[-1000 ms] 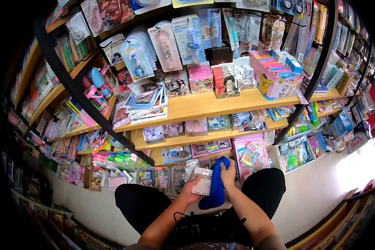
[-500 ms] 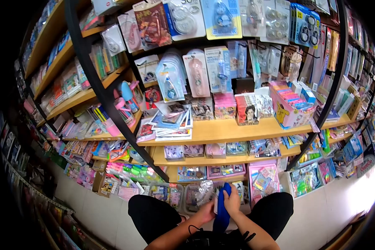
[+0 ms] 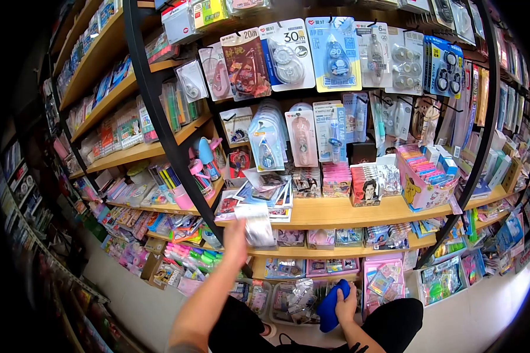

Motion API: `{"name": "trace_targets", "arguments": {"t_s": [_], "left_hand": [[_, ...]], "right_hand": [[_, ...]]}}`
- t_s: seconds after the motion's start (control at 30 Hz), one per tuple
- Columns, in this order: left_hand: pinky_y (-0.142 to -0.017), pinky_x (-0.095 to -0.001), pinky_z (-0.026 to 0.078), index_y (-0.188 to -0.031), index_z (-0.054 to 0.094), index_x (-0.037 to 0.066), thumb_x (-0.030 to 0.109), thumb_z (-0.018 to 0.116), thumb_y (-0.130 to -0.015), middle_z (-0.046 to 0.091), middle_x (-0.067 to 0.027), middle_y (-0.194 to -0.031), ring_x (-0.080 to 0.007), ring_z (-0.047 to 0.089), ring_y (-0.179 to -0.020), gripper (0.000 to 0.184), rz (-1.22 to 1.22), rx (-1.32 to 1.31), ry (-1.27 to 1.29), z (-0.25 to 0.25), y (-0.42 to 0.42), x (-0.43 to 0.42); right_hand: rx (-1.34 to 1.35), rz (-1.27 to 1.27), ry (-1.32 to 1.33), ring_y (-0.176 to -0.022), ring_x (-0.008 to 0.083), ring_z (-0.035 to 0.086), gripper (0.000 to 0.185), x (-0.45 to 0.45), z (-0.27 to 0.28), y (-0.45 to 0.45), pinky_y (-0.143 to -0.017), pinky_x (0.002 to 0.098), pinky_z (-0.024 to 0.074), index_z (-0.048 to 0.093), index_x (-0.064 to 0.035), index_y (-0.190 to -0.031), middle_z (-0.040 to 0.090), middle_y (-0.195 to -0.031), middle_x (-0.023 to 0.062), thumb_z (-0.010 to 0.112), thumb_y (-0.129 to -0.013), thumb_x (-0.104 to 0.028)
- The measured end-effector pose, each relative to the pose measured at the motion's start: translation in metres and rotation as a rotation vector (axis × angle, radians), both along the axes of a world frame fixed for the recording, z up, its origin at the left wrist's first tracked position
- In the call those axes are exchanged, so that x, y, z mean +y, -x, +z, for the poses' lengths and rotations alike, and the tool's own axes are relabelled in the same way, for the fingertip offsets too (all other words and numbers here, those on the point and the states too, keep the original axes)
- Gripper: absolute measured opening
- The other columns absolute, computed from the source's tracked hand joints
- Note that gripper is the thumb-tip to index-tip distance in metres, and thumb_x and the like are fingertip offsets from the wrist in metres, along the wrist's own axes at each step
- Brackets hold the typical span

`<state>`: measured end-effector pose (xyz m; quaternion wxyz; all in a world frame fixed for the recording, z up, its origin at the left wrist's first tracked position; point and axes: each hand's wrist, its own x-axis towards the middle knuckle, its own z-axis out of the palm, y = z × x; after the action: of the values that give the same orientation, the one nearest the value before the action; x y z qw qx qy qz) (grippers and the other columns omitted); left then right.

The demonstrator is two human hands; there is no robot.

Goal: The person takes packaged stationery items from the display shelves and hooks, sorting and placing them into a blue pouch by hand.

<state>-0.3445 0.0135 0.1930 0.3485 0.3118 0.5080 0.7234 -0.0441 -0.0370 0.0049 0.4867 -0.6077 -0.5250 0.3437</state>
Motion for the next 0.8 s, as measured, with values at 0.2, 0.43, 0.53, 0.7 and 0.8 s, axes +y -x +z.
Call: {"name": "trace_targets", "arguments": {"t_s": [0.2,0.43,0.53,0.7,0.8], "left_hand": [[-0.058,-0.0239,0.038,-0.091,0.056,0.002,0.023,0.046,-0.089,0.056,-0.0005,-0.075,-0.0079,0.047,-0.065,0.023,0.164,0.345,-0.24,0.165,0.037,0.064],[-0.057,-0.0249,0.038,-0.08,0.058,0.0,0.021,0.05,-0.086,0.057,-0.0029,-0.07,-0.0085,0.049,-0.062,0.024,0.311,0.494,-0.18,0.198,0.058,0.108],[-0.055,-0.0245,0.036,-0.077,0.059,0.0,0.021,0.051,-0.086,0.055,-0.0021,-0.066,-0.0081,0.046,-0.059,0.024,0.279,0.425,-0.185,0.197,0.06,0.113],[-0.054,-0.0241,0.035,-0.079,0.06,-0.001,0.02,0.055,-0.084,0.055,-0.0006,-0.068,-0.0083,0.046,-0.057,0.023,0.286,0.327,-0.172,0.197,0.057,0.111],[-0.053,-0.024,0.035,-0.079,0.059,-0.002,0.02,0.057,-0.084,0.055,-0.0004,-0.068,-0.0084,0.046,-0.057,0.022,0.269,0.316,-0.167,0.197,0.058,0.113]], "right_hand": [[-0.025,-0.003,-0.024,-0.088,0.0361,0.057,0.035,-0.003,-0.002,0.005,-0.078,0.0385,0.0439,0.047,-0.0037,-0.112,0.058,-0.096,0.0219,0.059,-0.079,-0.01],[-0.021,-0.021,-0.012,-0.083,0.0309,0.057,0.032,0.001,-0.012,-0.003,-0.077,0.0357,0.0437,0.046,-0.0026,-0.11,0.058,-0.09,0.0191,0.057,-0.082,-0.012],[0.005,-0.011,0.006,-0.085,0.0309,0.057,0.034,0.0,-0.013,-0.005,-0.078,0.0358,0.0435,0.046,-0.0015,-0.111,0.058,-0.091,0.02,0.058,-0.08,-0.01],[0.028,0.019,-0.021,-0.084,0.0299,0.057,0.034,-0.002,-0.009,-0.003,-0.078,0.0353,0.0437,0.046,-0.0021,-0.111,0.058,-0.091,0.0191,0.058,-0.08,-0.009],[0.03,0.02,0.001,-0.082,0.0272,0.057,0.032,-0.002,-0.009,0.0,-0.077,0.0343,0.0439,0.046,-0.0028,-0.11,0.058,-0.089,0.0169,0.058,-0.081,-0.01]]}}
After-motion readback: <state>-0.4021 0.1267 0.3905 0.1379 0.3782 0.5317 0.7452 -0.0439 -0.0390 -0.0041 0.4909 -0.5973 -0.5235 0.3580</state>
